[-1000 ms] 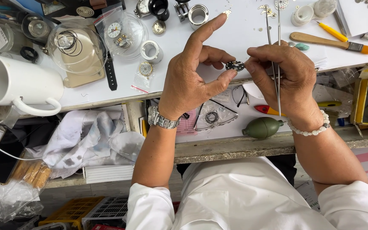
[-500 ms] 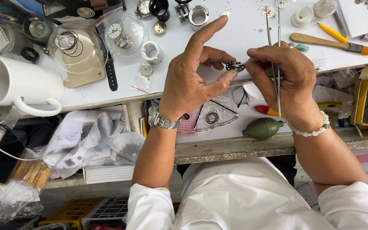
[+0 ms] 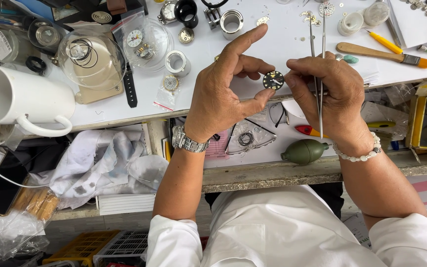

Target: A person is using precision tools like tweezers and a probe to adjust and install hands on a watch movement at a repair bench.

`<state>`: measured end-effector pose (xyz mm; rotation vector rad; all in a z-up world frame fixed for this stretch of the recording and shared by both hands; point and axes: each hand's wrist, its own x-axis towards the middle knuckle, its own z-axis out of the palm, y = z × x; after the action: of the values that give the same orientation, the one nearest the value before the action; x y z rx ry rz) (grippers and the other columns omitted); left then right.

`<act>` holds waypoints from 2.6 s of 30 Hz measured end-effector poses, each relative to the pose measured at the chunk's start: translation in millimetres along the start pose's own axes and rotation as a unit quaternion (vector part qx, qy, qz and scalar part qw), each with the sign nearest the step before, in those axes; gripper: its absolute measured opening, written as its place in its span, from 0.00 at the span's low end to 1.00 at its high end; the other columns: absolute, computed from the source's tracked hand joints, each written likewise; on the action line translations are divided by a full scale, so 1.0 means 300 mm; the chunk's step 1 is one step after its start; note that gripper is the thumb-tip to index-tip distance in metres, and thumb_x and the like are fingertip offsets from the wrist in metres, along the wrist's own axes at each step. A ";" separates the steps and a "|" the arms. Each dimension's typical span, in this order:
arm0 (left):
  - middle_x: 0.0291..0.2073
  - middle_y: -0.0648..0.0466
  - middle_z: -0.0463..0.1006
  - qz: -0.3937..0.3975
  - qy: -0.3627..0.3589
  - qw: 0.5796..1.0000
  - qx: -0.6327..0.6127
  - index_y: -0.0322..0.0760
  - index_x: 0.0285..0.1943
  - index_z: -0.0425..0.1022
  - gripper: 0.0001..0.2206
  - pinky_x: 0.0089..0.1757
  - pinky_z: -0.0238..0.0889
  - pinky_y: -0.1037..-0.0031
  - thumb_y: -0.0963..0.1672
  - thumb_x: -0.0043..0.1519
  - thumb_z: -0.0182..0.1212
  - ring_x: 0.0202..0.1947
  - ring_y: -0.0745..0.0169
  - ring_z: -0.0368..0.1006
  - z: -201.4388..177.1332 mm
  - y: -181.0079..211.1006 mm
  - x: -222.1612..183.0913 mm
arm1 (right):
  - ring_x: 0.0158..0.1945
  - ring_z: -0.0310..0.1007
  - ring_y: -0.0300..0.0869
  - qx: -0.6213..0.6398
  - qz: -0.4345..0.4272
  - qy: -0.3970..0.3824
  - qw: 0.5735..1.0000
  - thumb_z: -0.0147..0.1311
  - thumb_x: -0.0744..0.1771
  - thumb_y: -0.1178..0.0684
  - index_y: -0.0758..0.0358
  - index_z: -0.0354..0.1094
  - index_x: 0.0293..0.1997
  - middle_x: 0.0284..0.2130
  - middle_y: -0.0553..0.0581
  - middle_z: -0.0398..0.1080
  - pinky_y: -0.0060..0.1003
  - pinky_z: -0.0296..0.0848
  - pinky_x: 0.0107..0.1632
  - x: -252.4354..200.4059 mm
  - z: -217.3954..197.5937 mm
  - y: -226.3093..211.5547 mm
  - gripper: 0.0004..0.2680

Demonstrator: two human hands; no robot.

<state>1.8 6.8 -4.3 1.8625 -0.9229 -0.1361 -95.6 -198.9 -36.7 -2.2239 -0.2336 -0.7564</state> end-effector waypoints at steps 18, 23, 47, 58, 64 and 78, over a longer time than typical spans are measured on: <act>0.45 0.70 0.79 0.057 0.068 0.966 0.245 0.51 0.77 0.55 0.40 0.43 0.70 0.69 0.50 0.61 0.81 0.46 0.73 0.78 0.056 -0.083 0.001 | 0.45 0.77 0.55 -0.109 -0.060 0.067 0.990 0.59 0.72 0.55 0.74 0.66 0.55 0.42 0.68 0.79 0.44 0.72 0.45 -0.077 0.026 -0.021 0.11; 0.48 0.71 0.82 0.053 0.062 0.971 0.225 0.51 0.78 0.52 0.41 0.46 0.70 0.71 0.49 0.63 0.81 0.47 0.73 0.78 0.047 -0.085 -0.002 | 0.41 0.77 0.60 -0.075 -0.130 0.043 0.988 0.64 0.69 0.69 0.77 0.69 0.52 0.41 0.73 0.76 0.48 0.75 0.48 -0.075 0.036 -0.019 0.09; 0.47 0.73 0.83 0.051 0.062 0.971 0.224 0.52 0.78 0.53 0.37 0.47 0.69 0.71 0.46 0.65 0.77 0.49 0.68 0.79 0.053 -0.101 0.004 | 0.44 0.73 0.59 -0.069 -0.172 0.008 0.983 0.60 0.68 0.72 0.74 0.69 0.49 0.43 0.71 0.72 0.49 0.75 0.48 -0.059 0.050 -0.002 0.08; 0.46 0.73 0.83 0.054 0.063 0.971 0.226 0.51 0.78 0.54 0.37 0.46 0.69 0.71 0.46 0.65 0.77 0.49 0.68 0.79 0.054 -0.100 0.006 | 0.44 0.73 0.58 -0.065 -0.164 0.002 0.984 0.59 0.68 0.72 0.74 0.69 0.48 0.43 0.70 0.72 0.50 0.75 0.49 -0.054 0.047 -0.010 0.07; 0.47 0.73 0.83 0.050 0.063 0.972 0.220 0.51 0.78 0.54 0.37 0.46 0.70 0.71 0.46 0.64 0.77 0.50 0.71 0.79 0.053 -0.091 0.006 | 0.43 0.73 0.59 -0.067 -0.168 0.011 0.983 0.58 0.68 0.72 0.74 0.70 0.48 0.43 0.71 0.72 0.49 0.75 0.49 -0.062 0.051 -0.001 0.07; 0.50 0.65 0.87 0.022 0.000 1.000 -0.020 0.55 0.78 0.50 0.42 0.56 0.79 0.82 0.42 0.59 0.76 0.49 0.77 0.84 -0.019 -0.028 -0.003 | 0.41 0.71 0.58 -0.091 -0.036 0.058 0.994 0.55 0.72 0.69 0.76 0.73 0.53 0.41 0.72 0.74 0.48 0.69 0.48 -0.016 0.003 -0.070 0.05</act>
<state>8.3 13.3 -9.0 1.8037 -0.9545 -0.1276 -107.2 -183.5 -27.0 -2.3427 -0.1945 -0.9767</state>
